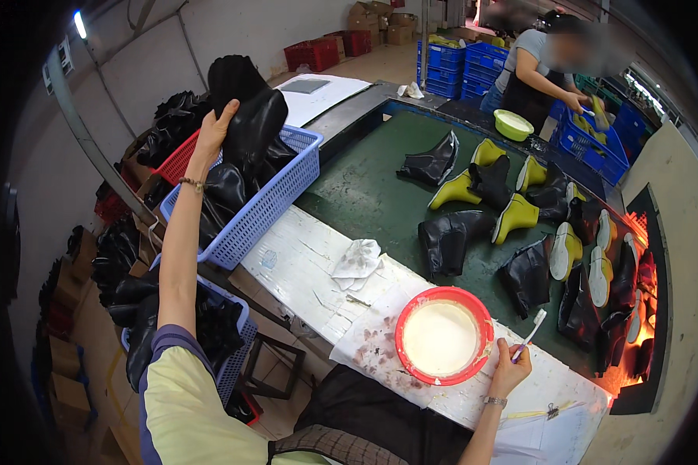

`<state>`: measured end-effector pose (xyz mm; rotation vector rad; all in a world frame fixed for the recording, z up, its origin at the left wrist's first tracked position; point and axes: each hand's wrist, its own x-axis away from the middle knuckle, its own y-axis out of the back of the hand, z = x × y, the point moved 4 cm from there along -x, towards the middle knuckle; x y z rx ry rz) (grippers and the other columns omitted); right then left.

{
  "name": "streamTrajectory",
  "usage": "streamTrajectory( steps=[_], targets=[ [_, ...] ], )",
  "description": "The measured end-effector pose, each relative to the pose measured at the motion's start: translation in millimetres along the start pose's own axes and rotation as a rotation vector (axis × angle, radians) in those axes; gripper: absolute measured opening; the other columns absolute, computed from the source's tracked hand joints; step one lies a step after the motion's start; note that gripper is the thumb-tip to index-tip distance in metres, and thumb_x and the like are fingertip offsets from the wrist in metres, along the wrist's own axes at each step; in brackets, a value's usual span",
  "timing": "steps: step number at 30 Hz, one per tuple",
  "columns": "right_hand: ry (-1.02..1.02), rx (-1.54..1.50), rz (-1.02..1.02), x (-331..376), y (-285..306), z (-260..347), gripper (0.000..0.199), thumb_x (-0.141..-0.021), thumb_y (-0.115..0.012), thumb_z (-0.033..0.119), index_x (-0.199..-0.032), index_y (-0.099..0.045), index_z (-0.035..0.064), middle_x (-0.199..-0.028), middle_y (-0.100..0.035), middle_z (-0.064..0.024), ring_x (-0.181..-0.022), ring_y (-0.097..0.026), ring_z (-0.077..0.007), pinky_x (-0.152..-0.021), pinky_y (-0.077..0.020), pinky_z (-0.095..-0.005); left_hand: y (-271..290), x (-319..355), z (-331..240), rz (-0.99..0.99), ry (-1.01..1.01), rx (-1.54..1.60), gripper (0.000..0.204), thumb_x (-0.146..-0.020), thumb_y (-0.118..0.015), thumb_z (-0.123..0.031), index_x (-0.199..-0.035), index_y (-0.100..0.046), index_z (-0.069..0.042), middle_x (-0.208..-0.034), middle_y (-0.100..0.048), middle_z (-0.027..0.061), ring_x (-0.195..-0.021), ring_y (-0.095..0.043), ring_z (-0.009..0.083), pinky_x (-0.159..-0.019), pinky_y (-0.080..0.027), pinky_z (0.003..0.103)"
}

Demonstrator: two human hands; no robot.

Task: Apply adhesive or glue along the edges of the boot upper using a small brush.

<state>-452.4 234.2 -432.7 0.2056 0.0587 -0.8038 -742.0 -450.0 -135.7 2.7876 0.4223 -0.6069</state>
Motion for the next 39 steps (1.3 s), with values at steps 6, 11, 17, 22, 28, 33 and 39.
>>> streamTrajectory(
  steps=[6,11,17,22,28,33,39],
  targets=[
    [-0.056,0.107,0.114,-15,10,-19,0.042,-0.105,-0.058,0.036,-0.075,-0.06,0.0066,-0.06,-0.053,0.0025,-0.042,-0.041,-0.006,-0.038,-0.03,-0.0233,-79,58,6,0.268,0.208,0.023,0.048,-0.102,-0.06,-0.045,-0.118,-0.068,-0.001,-0.101,-0.07,-0.0001,-0.087,-0.062,0.0084,-0.078,-0.05,0.025],
    [0.311,-0.01,0.227,-21,-1,78,0.027,-0.103,-0.06,0.021,-0.118,-0.069,0.0002,-0.115,-0.068,-0.0062,-0.076,-0.064,-0.0084,-0.056,-0.0511,-0.0212,-196,197,30,0.483,0.493,0.607,0.046,-0.106,-0.054,-0.038,-0.132,-0.06,0.0,-0.13,-0.065,0.0086,-0.113,-0.065,0.0162,-0.101,-0.051,0.032],
    [0.394,-0.36,0.926,20,-85,217,0.088,-0.066,-0.088,0.006,-0.145,-0.051,-0.0008,-0.13,-0.067,-0.0095,-0.091,-0.067,-0.0074,-0.075,-0.0512,-0.0208,-265,376,-31,1.134,1.358,0.987,0.058,-0.106,-0.045,-0.047,-0.143,-0.049,-0.002,-0.128,-0.065,0.0134,-0.116,-0.065,0.0227,-0.108,-0.049,0.038],
    [0.188,-0.265,0.908,27,-92,212,0.014,-0.081,-0.082,0.008,-0.087,-0.071,-0.0003,-0.076,-0.067,0.0048,-0.065,-0.053,0.0012,-0.056,-0.0392,-0.0171,-264,384,-31,1.397,1.02,0.556,0.082,-0.103,-0.034,-0.063,-0.153,-0.033,0.003,-0.153,-0.044,0.0181,-0.138,-0.047,0.0236,-0.119,-0.034,0.038],
    [0.135,-0.116,0.656,54,-97,179,0.019,-0.082,-0.083,0.012,-0.077,-0.066,0.0035,-0.068,-0.061,0.007,-0.059,-0.048,0.0015,-0.051,-0.0333,-0.0175,-244,371,-63,1.346,0.505,0.8,0.124,-0.084,-0.063,-0.075,-0.16,-0.006,0.004,-0.161,-0.028,0.0193,-0.149,-0.026,0.0221,-0.122,-0.021,0.037],
    [0.107,-0.048,0.604,65,-100,166,0.028,-0.08,-0.085,0.025,-0.082,-0.069,0.0022,-0.065,-0.06,0.003,-0.058,-0.051,-0.0048,-0.054,-0.0413,-0.0244,-251,380,-88,1.174,0.42,0.209,0.088,-0.077,-0.083,-0.024,-0.147,-0.038,0.005,-0.138,-0.055,0.0177,-0.127,-0.051,0.0196,-0.11,-0.039,0.035],
    [0.415,0.502,0.455,29,-33,150,0.025,-0.082,-0.081,0.03,-0.087,-0.075,0.0067,-0.082,-0.063,-0.0045,-0.07,-0.064,-0.0211,-0.061,-0.0506,-0.0345,-214,366,-43,0.959,0.721,0.045,0.023,-0.086,-0.072,-0.011,-0.101,-0.071,0.007,-0.087,-0.074,0.0067,-0.078,-0.067,0.0105,-0.071,-0.055,0.027]
  ],
)
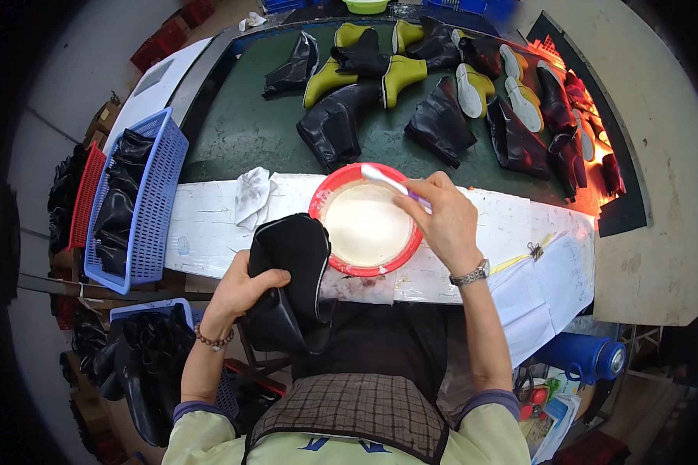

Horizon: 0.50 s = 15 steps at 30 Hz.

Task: Apply adhesive or glue along the edges of the boot upper using a small brush.

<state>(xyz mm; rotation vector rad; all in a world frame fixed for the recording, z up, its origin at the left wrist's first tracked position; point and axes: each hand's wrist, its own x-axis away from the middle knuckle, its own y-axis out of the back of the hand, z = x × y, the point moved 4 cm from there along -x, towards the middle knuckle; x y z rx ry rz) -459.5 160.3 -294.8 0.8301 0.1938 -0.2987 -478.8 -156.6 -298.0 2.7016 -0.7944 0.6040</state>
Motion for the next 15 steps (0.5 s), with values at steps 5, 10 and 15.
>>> streamTrajectory(
  steps=[5,10,15],
  targets=[
    [0.204,0.554,0.198,17,-21,-11,0.013,-0.081,-0.075,0.023,-0.075,-0.072,0.0115,-0.086,-0.063,-0.0054,-0.079,-0.068,-0.0246,-0.063,-0.053,-0.0407,-10,-14,-13,-0.032,-0.056,0.005,0.024,-0.084,-0.08,-0.014,-0.096,-0.073,0.006,-0.084,-0.074,0.007,-0.076,-0.068,0.0104,-0.07,-0.055,0.026],
    [0.215,0.248,-0.033,13,8,-2,0.008,-0.082,-0.077,0.019,-0.083,-0.076,0.0112,-0.086,-0.065,-0.0046,-0.076,-0.065,-0.0237,-0.062,-0.0501,-0.0381,-9,-23,-15,-0.032,-0.022,0.087,0.025,-0.08,-0.081,-0.008,-0.098,-0.073,0.007,-0.087,-0.076,0.0103,-0.078,-0.07,0.0123,-0.074,-0.057,0.026],
    [0.274,-0.262,-0.011,11,17,21,0.016,-0.081,-0.081,0.017,-0.097,-0.08,0.0133,-0.087,-0.066,-0.0005,-0.076,-0.061,-0.017,-0.067,-0.0439,-0.0334,-17,-24,-18,0.048,0.025,0.104,0.026,-0.078,-0.08,-0.004,-0.101,-0.072,0.007,-0.089,-0.076,0.0117,-0.079,-0.072,0.0144,-0.076,-0.057,0.027]
  ],
)
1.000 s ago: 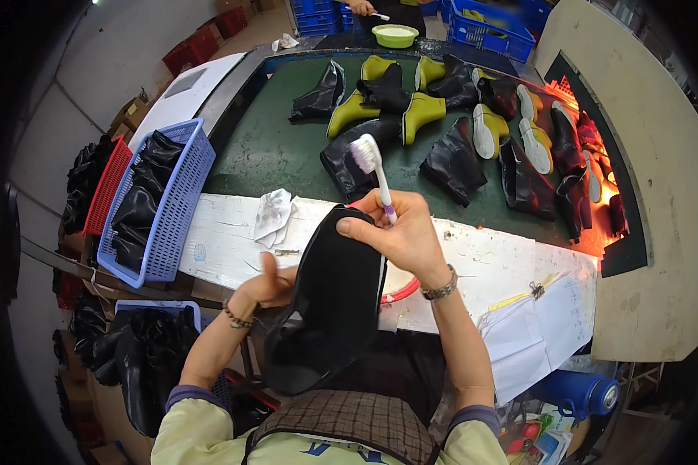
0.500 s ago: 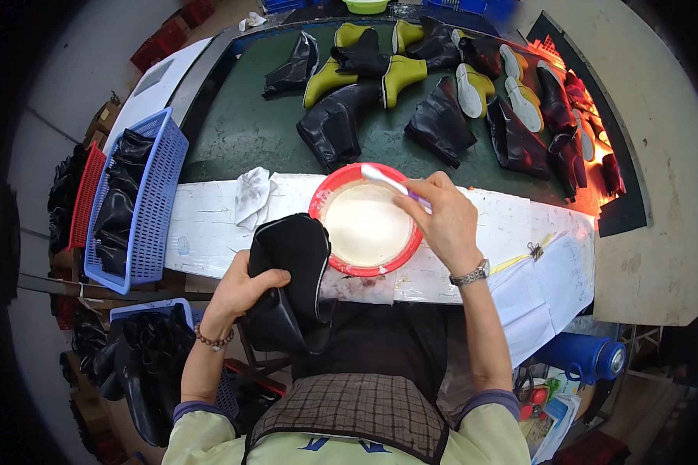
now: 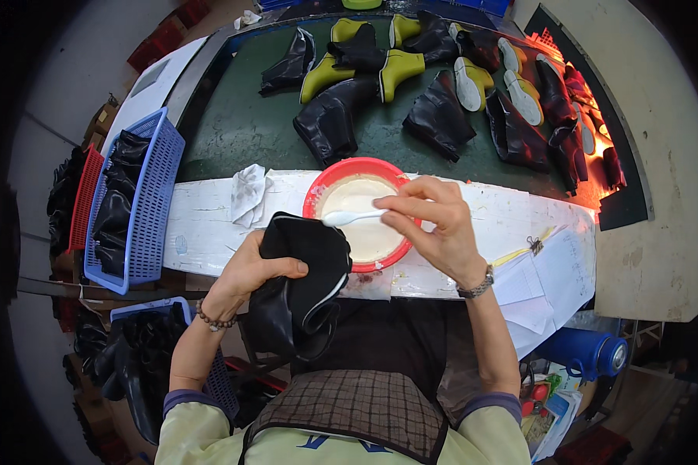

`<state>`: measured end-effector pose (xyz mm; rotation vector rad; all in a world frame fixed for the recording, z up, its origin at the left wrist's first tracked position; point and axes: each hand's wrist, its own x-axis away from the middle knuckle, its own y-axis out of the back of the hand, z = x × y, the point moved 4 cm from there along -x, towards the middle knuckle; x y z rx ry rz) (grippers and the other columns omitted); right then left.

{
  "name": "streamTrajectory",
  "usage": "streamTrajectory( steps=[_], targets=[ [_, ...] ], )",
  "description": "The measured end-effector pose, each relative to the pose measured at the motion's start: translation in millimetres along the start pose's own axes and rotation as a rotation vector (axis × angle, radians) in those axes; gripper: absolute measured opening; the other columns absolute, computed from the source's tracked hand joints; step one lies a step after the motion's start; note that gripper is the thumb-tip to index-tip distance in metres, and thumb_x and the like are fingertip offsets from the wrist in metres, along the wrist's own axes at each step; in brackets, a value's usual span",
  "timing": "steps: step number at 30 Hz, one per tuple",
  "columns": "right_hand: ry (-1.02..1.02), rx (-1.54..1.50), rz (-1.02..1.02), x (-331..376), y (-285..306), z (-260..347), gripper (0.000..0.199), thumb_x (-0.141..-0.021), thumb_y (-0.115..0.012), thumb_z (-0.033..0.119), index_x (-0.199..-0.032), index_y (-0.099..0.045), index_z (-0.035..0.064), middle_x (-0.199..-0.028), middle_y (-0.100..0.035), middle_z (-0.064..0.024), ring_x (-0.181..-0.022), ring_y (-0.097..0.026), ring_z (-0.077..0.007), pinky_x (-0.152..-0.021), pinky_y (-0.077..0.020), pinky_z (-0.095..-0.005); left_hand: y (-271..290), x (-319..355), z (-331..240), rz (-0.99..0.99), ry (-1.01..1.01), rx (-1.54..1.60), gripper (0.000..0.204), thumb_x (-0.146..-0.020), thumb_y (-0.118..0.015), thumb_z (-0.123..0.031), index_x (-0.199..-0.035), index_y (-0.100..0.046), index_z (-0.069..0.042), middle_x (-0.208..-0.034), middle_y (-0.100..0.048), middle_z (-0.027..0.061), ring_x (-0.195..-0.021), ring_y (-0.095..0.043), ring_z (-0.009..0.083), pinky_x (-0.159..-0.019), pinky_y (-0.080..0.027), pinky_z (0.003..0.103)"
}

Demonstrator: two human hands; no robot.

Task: Apply adhesive or glue along the edges of the boot upper using a small brush.

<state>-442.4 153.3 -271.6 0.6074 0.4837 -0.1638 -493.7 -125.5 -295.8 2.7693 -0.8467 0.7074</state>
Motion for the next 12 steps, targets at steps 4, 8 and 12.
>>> streamTrajectory(
  steps=[4,8,12],
  targets=[
    [0.156,0.099,0.033,-5,-3,9,0.02,-0.079,-0.083,0.014,-0.098,-0.081,0.0129,-0.087,-0.067,0.0003,-0.082,-0.059,-0.0133,-0.081,-0.0375,-0.0316,-5,1,-4,0.077,0.025,0.118,0.026,-0.078,-0.079,-0.002,-0.102,-0.072,0.006,-0.088,-0.076,0.0112,-0.079,-0.072,0.0143,-0.076,-0.058,0.027],
    [0.141,0.129,0.006,2,-3,12,0.022,-0.077,-0.084,0.012,-0.099,-0.081,0.0119,-0.086,-0.067,-0.0003,-0.085,-0.059,-0.0141,-0.084,-0.0364,-0.032,5,8,-18,-0.027,-0.075,0.164,0.026,-0.079,-0.077,-0.001,-0.104,-0.071,0.006,-0.09,-0.075,0.0101,-0.078,-0.072,0.0138,-0.074,-0.058,0.027],
    [0.094,0.119,0.006,9,-7,16,0.021,-0.077,-0.084,0.012,-0.098,-0.081,0.0123,-0.087,-0.067,-0.0005,-0.085,-0.059,-0.0143,-0.085,-0.0357,-0.0321,9,12,-26,-0.073,-0.133,0.272,0.027,-0.079,-0.076,0.0,-0.105,-0.07,0.005,-0.093,-0.074,0.0103,-0.079,-0.071,0.0142,-0.073,-0.059,0.027]
  ],
)
